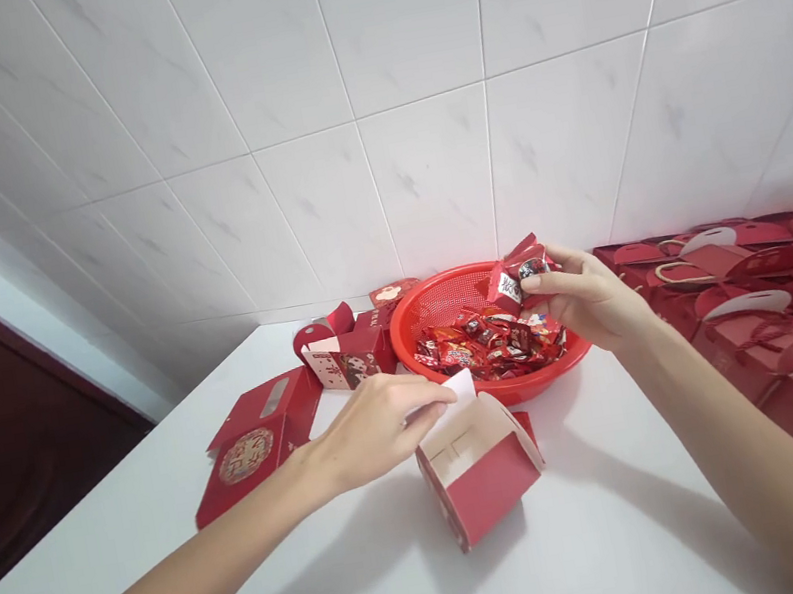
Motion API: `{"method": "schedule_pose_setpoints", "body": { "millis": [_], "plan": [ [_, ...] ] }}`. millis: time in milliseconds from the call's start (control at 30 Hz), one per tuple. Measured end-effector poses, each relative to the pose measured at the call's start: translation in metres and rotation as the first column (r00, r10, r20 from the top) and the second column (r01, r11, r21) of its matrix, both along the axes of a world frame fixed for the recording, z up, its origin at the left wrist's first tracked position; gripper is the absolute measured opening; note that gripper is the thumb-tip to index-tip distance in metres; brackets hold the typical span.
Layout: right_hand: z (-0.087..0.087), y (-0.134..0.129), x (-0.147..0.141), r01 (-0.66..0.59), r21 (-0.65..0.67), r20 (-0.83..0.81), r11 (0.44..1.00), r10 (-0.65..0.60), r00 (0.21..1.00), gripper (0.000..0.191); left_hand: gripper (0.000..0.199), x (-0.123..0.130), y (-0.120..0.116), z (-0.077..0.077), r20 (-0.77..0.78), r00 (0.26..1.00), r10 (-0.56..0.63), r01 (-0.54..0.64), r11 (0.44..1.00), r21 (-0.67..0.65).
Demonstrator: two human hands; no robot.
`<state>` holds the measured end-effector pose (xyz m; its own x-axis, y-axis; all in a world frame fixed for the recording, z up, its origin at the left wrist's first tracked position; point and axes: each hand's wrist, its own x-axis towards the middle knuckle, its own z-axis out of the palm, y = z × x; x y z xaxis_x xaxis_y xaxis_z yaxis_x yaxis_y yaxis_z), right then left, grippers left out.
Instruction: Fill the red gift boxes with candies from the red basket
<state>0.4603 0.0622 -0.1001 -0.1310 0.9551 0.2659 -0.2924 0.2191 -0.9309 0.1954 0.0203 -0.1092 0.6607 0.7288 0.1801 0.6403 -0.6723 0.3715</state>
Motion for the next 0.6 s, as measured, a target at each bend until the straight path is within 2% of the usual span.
{"method": "schedule_pose_setpoints", "body": {
  "millis": [100, 233, 300, 367, 467, 533, 600],
  "plan": [
    [0.009, -0.021, -0.007, -0.067, 0.058, 0.069, 0.996, 0.063, 0.996, 0.029, 0.027, 0.015, 0.002, -0.012, 0.093, 0.996, 0.001, 0.005, 0.998, -0.061],
    [0.012, -0.041, -0.015, -0.230, 0.165, 0.309, 0.959, 0.171, 0.936, 0.027, 0.026, 0.021, 0.000, -0.017, 0.199, 0.980, 0.014, 0.022, 0.984, -0.176],
    [0.011, -0.046, -0.018, -0.337, 0.222, 0.485, 0.915, 0.197, 0.852, 0.029, 0.022, 0.019, -0.001, -0.016, 0.235, 0.972, 0.004, 0.052, 0.971, -0.232],
    [0.010, -0.048, -0.019, -0.444, 0.239, 0.662, 0.863, 0.190, 0.725, 0.035, 0.022, 0.016, 0.000, -0.017, 0.268, 0.963, -0.003, 0.078, 0.959, -0.271],
    [0.008, -0.049, -0.021, -0.522, 0.202, 0.822, 0.829, 0.146, 0.551, 0.031, 0.038, 0.010, 0.001, -0.020, 0.297, 0.955, -0.003, 0.095, 0.950, -0.299],
    [0.006, -0.049, -0.023, -0.529, 0.188, 0.864, 0.828, 0.117, 0.490, 0.026, 0.046, 0.008, 0.001, -0.022, 0.304, 0.953, -0.005, 0.105, 0.944, -0.312],
    [0.004, -0.049, -0.025, -0.503, 0.188, 0.872, 0.844, 0.093, 0.481, 0.019, 0.050, 0.007, 0.000, -0.025, 0.303, 0.953, -0.009, 0.111, 0.940, -0.322]
  ]
}}
